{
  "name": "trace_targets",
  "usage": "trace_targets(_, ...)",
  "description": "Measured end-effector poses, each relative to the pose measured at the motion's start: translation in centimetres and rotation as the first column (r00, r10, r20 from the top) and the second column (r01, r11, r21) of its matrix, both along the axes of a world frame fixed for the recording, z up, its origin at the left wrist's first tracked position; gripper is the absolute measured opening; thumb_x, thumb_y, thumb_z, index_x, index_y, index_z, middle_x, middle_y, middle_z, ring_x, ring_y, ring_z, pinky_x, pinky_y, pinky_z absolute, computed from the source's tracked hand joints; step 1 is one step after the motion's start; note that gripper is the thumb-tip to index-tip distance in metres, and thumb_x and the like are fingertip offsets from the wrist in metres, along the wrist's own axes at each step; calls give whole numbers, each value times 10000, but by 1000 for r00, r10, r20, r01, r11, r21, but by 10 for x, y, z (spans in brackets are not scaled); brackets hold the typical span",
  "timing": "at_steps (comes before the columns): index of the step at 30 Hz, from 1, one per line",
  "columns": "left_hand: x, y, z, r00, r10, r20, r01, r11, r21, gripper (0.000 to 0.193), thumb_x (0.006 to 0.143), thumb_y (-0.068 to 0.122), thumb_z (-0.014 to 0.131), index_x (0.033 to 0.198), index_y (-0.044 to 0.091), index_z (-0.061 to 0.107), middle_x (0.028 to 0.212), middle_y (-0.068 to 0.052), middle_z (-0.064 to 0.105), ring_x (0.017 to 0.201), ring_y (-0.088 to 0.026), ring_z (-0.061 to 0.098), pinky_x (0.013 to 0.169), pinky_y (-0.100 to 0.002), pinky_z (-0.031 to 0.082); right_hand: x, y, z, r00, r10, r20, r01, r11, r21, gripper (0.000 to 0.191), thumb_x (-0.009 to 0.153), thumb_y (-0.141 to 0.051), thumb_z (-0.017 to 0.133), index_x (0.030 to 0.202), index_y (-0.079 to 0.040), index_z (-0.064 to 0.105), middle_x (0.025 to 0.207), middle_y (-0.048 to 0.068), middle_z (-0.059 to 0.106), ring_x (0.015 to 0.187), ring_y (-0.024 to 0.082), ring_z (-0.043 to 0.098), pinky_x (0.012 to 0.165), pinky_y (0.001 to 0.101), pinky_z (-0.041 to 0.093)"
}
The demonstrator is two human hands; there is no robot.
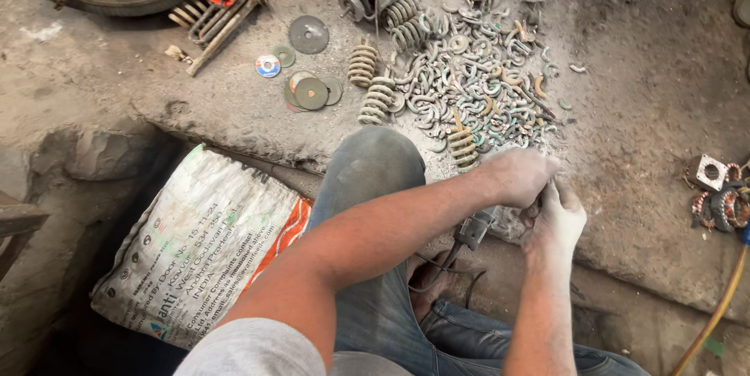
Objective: The person sits on the floor and uses an angle grinder to smooth or cut small metal parts. They handle the parts one at a time, grinding them against a concrete surface, and occasionally change the grinding disc.
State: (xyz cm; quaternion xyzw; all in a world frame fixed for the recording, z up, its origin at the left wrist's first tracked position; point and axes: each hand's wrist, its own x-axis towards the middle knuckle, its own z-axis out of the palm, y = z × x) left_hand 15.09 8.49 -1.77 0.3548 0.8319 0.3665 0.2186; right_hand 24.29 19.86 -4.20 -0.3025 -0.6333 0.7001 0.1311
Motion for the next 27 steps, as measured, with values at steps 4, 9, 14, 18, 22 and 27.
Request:
trace_targets(4,-32,-79,5,937,350,5,-322,856,404,279,803,75,660,1070,125,720,1083,-90,780,970,-262,742,846,-412,585,20,2,38,996,76,56,-83,988,129,121,1045,-81,635,1092,16,690,786,24,630,523,56,461,428,215,325)
trace_targets(9,-88,-269,-45,724,653,-222,-683,724,-98,136,918,3,615,970,102,693,1018,-87,741,980,-198,709,882,-396,595,91,19,47,985,21,169,-39,994,106,188,1055,-89,569,1108,56,675,811,73,649,526,94,462,401,248,321)
trace_targets(14,-70,-337,-97,606,750,-265,-764,454,-458,431,860,236,812,1253,123,676,1449,-149,536,1217,-315,585,1037,-462,519,117,33,8,991,71,110,-75,997,33,169,1028,-35,594,1140,60,678,813,78,634,568,98,488,443,234,347)
trace_targets(18,-48,-329,-110,648,647,-403,-762,537,-363,1004,531,327,972,1415,114,546,1478,-224,414,1362,-400,429,1110,-570,380,117,44,-3,992,121,36,-122,992,35,159,1019,-19,616,1148,47,680,823,73,633,598,96,508,480,228,368)
trace_targets(22,-40,-321,-118,712,628,-315,-696,569,-438,806,634,280,943,1342,125,589,1444,-134,460,1376,-381,365,1106,-557,347,116,42,-5,989,102,108,-109,992,59,150,1009,-22,634,1132,49,682,808,66,627,593,94,505,473,231,364)
trace_targets(27,-48,-334,-134,618,643,-451,-777,585,-230,277,818,187,834,1054,88,727,1342,-142,616,1284,-312,528,1105,-540,414,114,39,-8,988,111,104,-122,987,106,153,1000,-19,643,1131,51,684,810,68,634,585,91,504,476,230,368)
